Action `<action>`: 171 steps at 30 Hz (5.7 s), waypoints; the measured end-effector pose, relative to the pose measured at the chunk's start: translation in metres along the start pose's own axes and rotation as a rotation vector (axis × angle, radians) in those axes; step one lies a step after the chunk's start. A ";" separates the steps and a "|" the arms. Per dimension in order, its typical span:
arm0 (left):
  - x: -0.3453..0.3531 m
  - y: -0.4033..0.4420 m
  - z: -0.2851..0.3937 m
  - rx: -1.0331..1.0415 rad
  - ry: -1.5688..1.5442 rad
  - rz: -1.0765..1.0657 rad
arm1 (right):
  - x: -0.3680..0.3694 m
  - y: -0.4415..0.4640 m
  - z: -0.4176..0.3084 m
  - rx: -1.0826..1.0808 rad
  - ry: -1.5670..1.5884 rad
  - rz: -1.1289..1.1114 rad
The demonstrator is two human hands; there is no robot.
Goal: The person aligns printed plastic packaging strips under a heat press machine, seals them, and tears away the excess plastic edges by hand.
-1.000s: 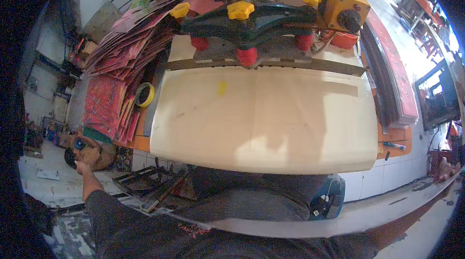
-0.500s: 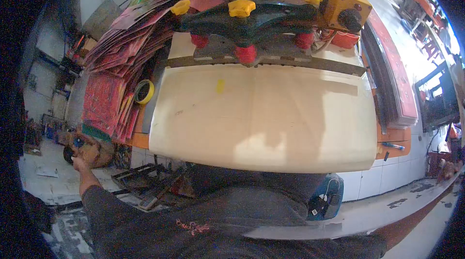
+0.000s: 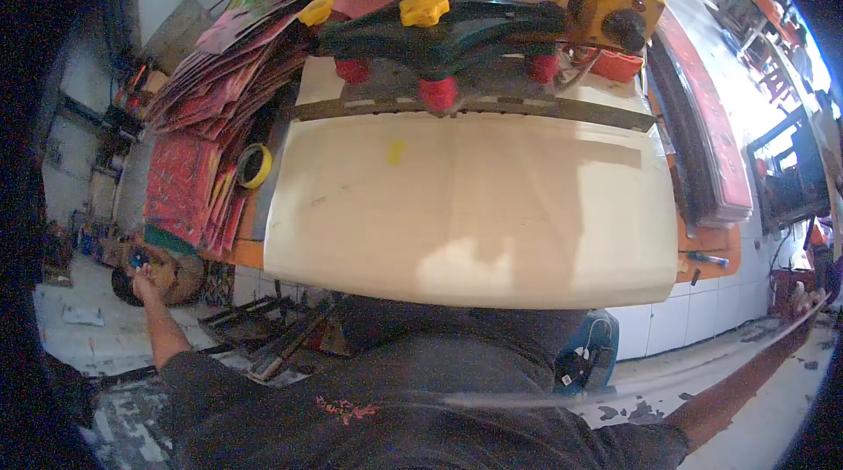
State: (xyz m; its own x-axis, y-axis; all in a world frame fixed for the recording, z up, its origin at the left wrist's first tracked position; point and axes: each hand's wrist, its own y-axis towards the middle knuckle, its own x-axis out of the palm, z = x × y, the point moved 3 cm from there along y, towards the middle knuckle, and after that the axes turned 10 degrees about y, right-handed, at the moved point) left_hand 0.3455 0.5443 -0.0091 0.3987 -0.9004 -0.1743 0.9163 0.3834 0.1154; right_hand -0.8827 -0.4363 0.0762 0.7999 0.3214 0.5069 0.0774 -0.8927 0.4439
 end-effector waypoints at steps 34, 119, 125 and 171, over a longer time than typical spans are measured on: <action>0.283 -0.595 0.120 -0.334 -1.269 -1.218 | 0.408 -0.172 0.277 0.537 0.241 0.140; 0.311 -0.614 0.137 -0.468 -0.784 -0.904 | 0.458 -0.211 0.292 0.813 -0.140 -0.183; 0.314 -0.615 0.146 -0.419 -0.889 -1.022 | 0.440 -0.195 0.289 0.675 0.061 -0.191; 0.272 -0.611 0.175 -0.293 -1.096 -0.809 | 0.489 -0.244 0.286 0.608 0.247 0.214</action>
State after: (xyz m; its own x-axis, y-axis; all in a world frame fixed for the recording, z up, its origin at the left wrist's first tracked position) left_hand -0.1123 0.0292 0.0442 -0.3461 -0.5384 0.7684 0.9046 -0.4087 0.1211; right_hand -0.3404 -0.1518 0.0050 0.6809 0.1165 0.7230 0.3107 -0.9400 -0.1410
